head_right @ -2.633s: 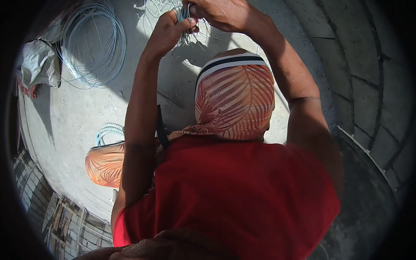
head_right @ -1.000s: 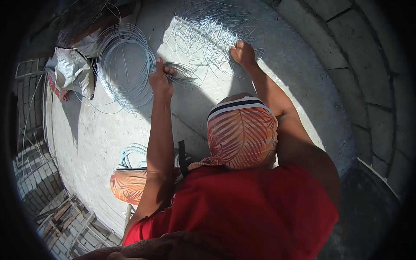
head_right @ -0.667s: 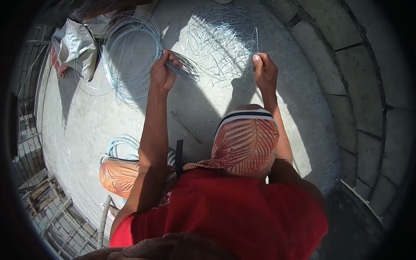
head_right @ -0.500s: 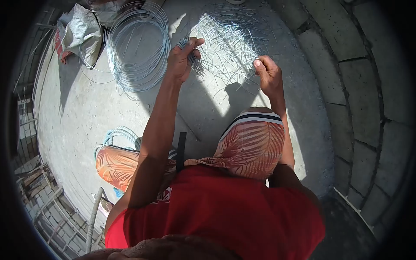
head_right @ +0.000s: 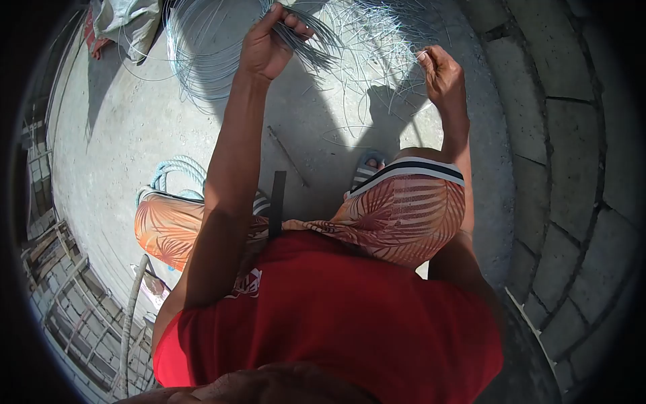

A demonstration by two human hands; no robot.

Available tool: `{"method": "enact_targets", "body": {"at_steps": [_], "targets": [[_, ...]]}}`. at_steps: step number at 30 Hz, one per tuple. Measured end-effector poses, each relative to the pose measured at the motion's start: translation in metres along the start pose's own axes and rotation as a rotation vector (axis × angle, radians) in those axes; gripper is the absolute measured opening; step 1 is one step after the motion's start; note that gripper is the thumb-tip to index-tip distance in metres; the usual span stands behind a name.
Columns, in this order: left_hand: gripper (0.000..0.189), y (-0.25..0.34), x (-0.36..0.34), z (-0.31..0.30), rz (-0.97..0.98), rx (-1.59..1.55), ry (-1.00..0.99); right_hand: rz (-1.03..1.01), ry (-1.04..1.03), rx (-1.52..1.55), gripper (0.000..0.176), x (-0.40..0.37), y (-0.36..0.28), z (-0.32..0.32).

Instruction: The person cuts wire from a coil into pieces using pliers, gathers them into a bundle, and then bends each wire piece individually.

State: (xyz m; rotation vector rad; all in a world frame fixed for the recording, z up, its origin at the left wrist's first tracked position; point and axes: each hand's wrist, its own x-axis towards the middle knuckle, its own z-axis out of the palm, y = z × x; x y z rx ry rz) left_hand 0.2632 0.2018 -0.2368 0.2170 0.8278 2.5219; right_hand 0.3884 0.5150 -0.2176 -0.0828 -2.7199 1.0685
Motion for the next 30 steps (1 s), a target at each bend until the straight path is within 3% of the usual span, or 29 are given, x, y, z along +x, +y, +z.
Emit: {"method": "enact_targets", "body": {"at_steps": [1,2,5,6,7,11,12,15,18,23,25,27,30], "targets": [[0.020,0.003,-0.002,-0.001,-0.001,0.119,0.028,-0.013,-0.018,-0.041,0.027,0.002,-0.004,-0.003],[0.024,0.002,-0.005,-0.002,-0.007,0.237,0.054,-0.149,-0.035,-0.143,0.031,0.006,-0.010,0.000],[0.031,-0.023,-0.023,0.034,-0.036,0.892,-0.011,-0.310,-0.168,-0.095,0.033,0.014,-0.049,0.014],[0.042,-0.031,-0.026,0.032,-0.134,1.019,-0.076,-0.341,-0.181,-0.068,0.033,0.018,-0.055,0.025],[0.040,-0.034,-0.027,0.036,-0.283,1.222,-0.060,-0.372,-0.196,-0.040,0.034,0.021,-0.062,0.035],[0.024,-0.042,-0.028,0.008,-0.313,0.942,0.092,0.009,-0.295,0.504,0.032,0.032,-0.045,0.070],[0.021,-0.036,-0.028,0.004,-0.292,0.855,0.148,0.032,-0.364,0.501,0.035,0.034,-0.029,0.078],[0.015,-0.023,-0.031,-0.002,-0.247,0.850,0.261,0.076,-0.360,-0.048,0.041,0.026,0.006,0.112],[0.016,-0.020,-0.040,-0.018,-0.295,0.662,0.278,0.008,-0.182,-0.355,0.044,-0.004,0.039,0.165],[0.016,-0.023,-0.047,-0.027,-0.305,0.414,0.345,0.086,-0.301,-0.177,0.030,-0.010,0.066,0.184],[0.017,-0.018,-0.046,-0.019,-0.294,0.362,0.410,0.087,-0.267,-0.101,0.025,-0.007,0.069,0.176],[0.018,-0.013,-0.044,-0.022,-0.257,0.272,0.437,0.074,-0.070,-0.052,0.021,-0.008,0.060,0.156],[0.019,-0.019,-0.034,-0.031,-0.186,0.235,0.436,-0.142,0.066,-0.064,0.019,0.001,0.027,0.111]]}}
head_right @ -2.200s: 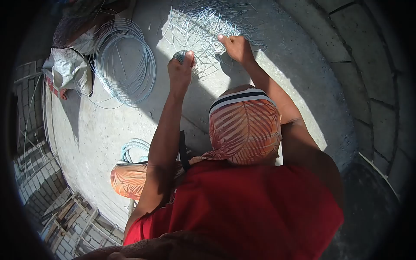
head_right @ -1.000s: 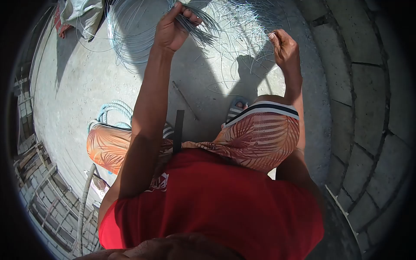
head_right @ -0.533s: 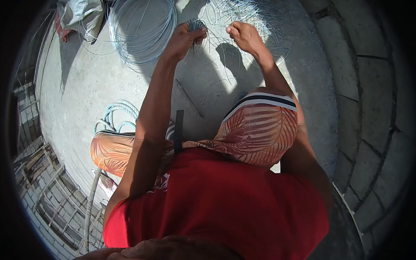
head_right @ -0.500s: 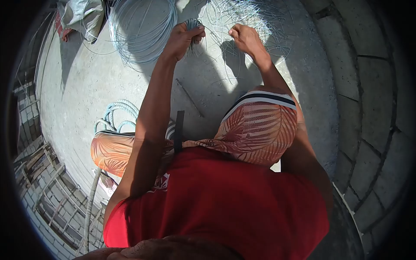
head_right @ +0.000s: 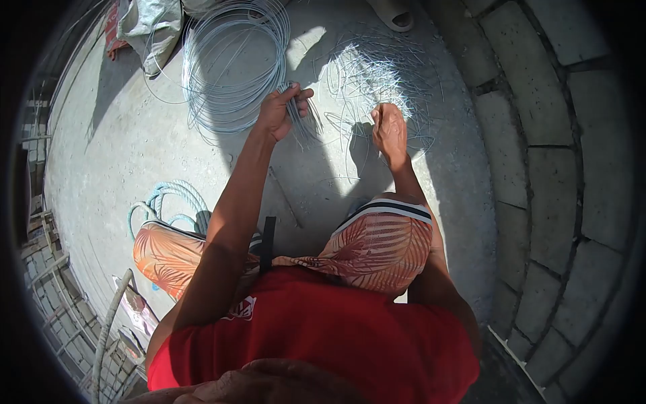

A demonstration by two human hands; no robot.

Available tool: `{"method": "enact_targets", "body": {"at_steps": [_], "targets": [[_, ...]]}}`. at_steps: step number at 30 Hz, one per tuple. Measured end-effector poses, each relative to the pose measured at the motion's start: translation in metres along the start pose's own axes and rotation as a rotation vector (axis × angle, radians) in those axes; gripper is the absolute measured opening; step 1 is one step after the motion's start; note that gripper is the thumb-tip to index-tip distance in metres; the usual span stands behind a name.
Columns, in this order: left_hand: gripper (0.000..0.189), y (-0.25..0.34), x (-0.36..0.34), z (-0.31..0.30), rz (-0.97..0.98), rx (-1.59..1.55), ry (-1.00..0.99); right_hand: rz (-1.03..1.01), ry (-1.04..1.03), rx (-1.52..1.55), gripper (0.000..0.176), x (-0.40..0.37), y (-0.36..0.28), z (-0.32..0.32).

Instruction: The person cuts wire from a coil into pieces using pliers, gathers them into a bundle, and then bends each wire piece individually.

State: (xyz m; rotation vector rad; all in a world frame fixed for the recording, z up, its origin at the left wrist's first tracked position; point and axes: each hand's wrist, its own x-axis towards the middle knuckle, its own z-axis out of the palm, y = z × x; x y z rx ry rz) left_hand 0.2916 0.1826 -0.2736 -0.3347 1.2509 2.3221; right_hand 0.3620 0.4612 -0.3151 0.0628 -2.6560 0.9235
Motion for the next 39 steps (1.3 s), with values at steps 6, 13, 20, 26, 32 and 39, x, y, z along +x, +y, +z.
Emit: {"method": "enact_targets", "body": {"at_steps": [6,13,20,26,32,39], "targets": [[0.028,-0.009,-0.002,0.040,0.195,0.341,-0.186,-0.120,-0.046,0.002,0.018,0.035,-0.070,-0.059],[0.020,0.015,0.004,0.034,0.185,-0.053,-0.312,0.204,-0.222,-0.108,0.049,0.018,-0.015,0.014],[0.018,0.044,-0.005,0.001,0.239,-0.085,-0.285,0.022,-0.260,-0.299,0.037,-0.027,0.038,0.089],[0.022,0.023,-0.004,0.003,0.226,0.302,-0.028,-0.020,-0.261,-0.105,0.024,-0.017,0.038,0.058],[0.037,-0.011,-0.004,0.038,0.293,0.587,-0.131,0.076,-0.343,0.317,0.021,0.006,-0.053,-0.032],[0.021,-0.004,0.008,0.056,0.121,-0.127,-0.234,0.226,-0.445,0.558,0.026,0.017,-0.065,-0.034]]}}
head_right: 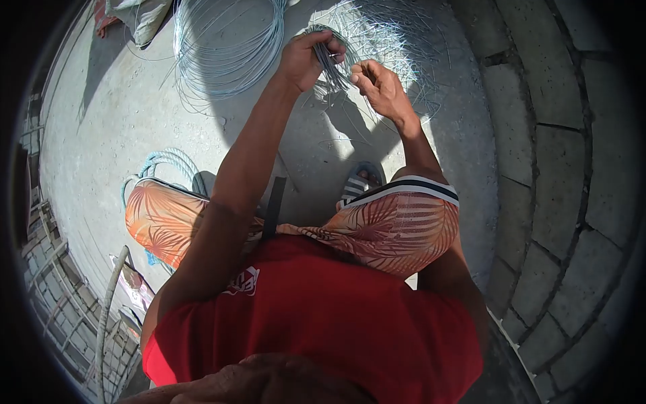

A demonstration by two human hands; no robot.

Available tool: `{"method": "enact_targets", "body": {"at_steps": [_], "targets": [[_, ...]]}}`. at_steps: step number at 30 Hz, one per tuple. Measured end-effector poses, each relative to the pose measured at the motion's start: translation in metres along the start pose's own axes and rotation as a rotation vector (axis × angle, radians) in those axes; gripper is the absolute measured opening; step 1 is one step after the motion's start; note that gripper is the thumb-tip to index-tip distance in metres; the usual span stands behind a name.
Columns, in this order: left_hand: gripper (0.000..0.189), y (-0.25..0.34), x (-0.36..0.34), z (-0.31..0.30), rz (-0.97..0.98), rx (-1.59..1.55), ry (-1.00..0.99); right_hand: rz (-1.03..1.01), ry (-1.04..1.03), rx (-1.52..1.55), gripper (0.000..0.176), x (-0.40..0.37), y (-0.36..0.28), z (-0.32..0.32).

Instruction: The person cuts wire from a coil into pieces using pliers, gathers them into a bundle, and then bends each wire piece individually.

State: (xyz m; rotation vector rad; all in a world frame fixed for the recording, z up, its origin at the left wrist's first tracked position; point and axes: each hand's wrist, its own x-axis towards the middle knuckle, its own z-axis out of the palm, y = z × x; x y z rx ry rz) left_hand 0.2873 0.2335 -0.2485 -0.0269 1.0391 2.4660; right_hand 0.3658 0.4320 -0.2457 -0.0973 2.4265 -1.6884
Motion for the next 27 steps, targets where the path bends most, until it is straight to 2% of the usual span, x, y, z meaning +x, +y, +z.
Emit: {"method": "enact_targets", "body": {"at_steps": [1,2,4,5,6,8,10,12,14,16,17,18,20,21,22,23,26,27], "targets": [[0.021,0.010,0.003,-0.012,0.032,-0.124,-0.042,0.005,-0.033,0.005,0.033,0.003,0.013,-0.004],[0.021,0.024,0.006,-0.025,0.065,-0.247,-0.084,0.003,-0.043,-0.014,0.032,0.002,0.024,-0.008],[0.014,0.058,-0.005,-0.035,0.149,-0.355,-0.015,0.058,-0.010,0.010,0.030,0.003,0.059,-0.015],[0.012,0.070,-0.008,-0.046,0.161,-0.249,0.007,0.098,0.064,0.205,0.027,0.006,0.086,-0.015],[0.011,0.079,-0.011,-0.056,0.168,-0.147,0.030,0.207,0.257,0.408,0.024,0.008,0.087,-0.010],[0.010,0.073,-0.017,-0.058,0.143,0.054,0.056,0.320,0.493,0.774,0.024,0.020,0.078,-0.011],[0.013,0.054,-0.026,-0.042,0.091,0.267,0.046,0.279,0.552,1.057,0.027,0.037,0.076,-0.018],[0.027,0.012,-0.030,-0.025,0.118,0.503,-0.010,0.271,0.614,1.286,0.027,0.055,0.064,-0.021],[0.038,-0.011,-0.042,-0.001,-0.016,0.854,-0.100,0.279,0.609,1.371,0.026,0.066,0.059,-0.025],[0.043,-0.026,-0.055,0.028,-0.045,1.016,-0.143,0.293,0.619,1.426,0.028,0.068,0.042,-0.027],[0.036,-0.042,-0.056,0.029,0.068,1.095,-0.092,0.270,0.600,1.446,0.027,0.069,0.044,-0.028],[0.034,-0.052,-0.053,0.028,0.079,1.070,-0.052,0.248,0.605,1.486,0.025,0.068,0.038,-0.027],[0.031,-0.064,-0.048,0.021,0.101,1.025,0.046,0.268,0.764,1.341,0.021,0.064,0.026,-0.023],[0.023,-0.065,-0.042,0.011,0.187,0.976,0.080,0.250,0.737,1.226,0.021,0.065,0.031,-0.022],[0.017,-0.054,-0.040,0.011,0.072,0.790,0.180,0.234,0.710,1.113,0.021,0.064,0.042,-0.022],[0.016,-0.046,-0.031,-0.001,0.137,0.639,0.193,0.219,0.681,1.001,0.021,0.059,0.054,-0.020],[0.013,-0.003,-0.019,-0.024,0.257,0.344,0.223,0.218,0.556,0.203,0.025,0.047,0.104,-0.005],[0.013,0.013,-0.019,-0.031,0.249,0.291,0.196,0.152,0.466,-0.086,0.035,0.039,0.119,0.002]]}}
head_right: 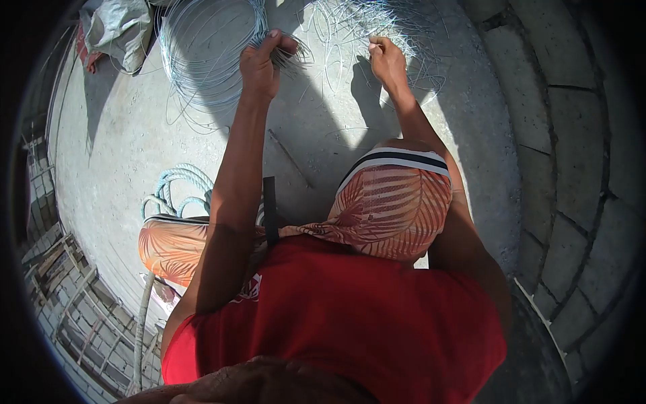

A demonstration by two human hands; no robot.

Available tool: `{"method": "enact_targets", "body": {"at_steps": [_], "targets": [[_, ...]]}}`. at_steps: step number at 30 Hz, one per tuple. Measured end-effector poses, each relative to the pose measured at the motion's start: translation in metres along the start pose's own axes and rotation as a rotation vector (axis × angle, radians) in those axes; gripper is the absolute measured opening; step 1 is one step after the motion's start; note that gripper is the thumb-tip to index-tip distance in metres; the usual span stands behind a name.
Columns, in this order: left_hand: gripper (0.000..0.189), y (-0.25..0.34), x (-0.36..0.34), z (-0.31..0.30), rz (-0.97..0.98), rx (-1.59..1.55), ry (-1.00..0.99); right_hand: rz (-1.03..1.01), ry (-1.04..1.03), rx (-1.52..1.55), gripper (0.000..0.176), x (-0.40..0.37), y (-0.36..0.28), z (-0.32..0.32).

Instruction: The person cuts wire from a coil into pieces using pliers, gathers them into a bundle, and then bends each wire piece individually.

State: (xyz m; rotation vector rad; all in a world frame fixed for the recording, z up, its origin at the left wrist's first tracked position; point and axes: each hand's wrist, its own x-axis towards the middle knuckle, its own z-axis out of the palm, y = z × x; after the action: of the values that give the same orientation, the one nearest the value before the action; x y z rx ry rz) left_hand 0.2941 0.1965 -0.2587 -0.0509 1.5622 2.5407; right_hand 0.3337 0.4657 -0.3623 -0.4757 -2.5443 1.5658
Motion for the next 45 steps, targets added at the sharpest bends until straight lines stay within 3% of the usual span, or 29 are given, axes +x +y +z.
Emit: {"method": "enact_targets", "body": {"at_steps": [1,3,6,11,14,20,23,26,32,36,39,45], "targets": [[0.014,0.011,0.005,-0.012,-0.013,-0.054,-0.020,-0.112,-0.096,-0.226,0.045,-0.012,-0.008,0.004],[0.016,0.022,0.006,-0.030,-0.058,-0.176,-0.050,-0.154,-0.232,-0.580,0.049,-0.032,-0.024,0.022],[0.017,0.032,0.009,-0.039,-0.109,-0.282,-0.067,-0.168,-0.296,-0.858,0.053,-0.036,-0.024,0.050],[0.018,0.025,-0.001,-0.027,-0.198,0.077,0.004,-0.282,-0.265,-0.766,0.034,-0.021,0.000,0.058],[0.018,0.005,0.002,-0.039,-0.349,0.238,0.007,-0.332,-0.240,-0.752,0.029,-0.020,0.008,0.055],[0.021,-0.021,0.001,-0.035,-0.499,0.172,0.070,-0.417,-0.177,-0.750,0.025,-0.027,0.015,0.045],[0.023,-0.023,-0.005,-0.021,-0.535,0.222,0.155,-0.411,-0.272,-0.702,0.026,-0.020,0.023,0.044],[0.030,-0.026,-0.002,-0.028,-0.581,0.191,0.104,-0.296,-0.315,-0.738,0.029,-0.018,0.011,0.041],[0.028,-0.024,0.007,-0.050,-0.449,0.229,0.167,-0.362,-0.277,-0.405,0.016,-0.037,-0.052,-0.008],[0.027,-0.019,0.003,-0.017,-0.446,0.044,-0.059,-0.436,-0.294,-0.332,0.015,-0.048,-0.102,-0.033],[0.028,-0.024,0.007,0.006,-0.473,0.171,-0.344,-0.442,-0.303,-0.296,0.016,-0.049,-0.108,-0.040],[0.009,-0.015,0.021,0.009,-0.464,-0.263,-0.310,-0.315,-0.251,-0.071,0.022,-0.046,-0.081,-0.050]]}}
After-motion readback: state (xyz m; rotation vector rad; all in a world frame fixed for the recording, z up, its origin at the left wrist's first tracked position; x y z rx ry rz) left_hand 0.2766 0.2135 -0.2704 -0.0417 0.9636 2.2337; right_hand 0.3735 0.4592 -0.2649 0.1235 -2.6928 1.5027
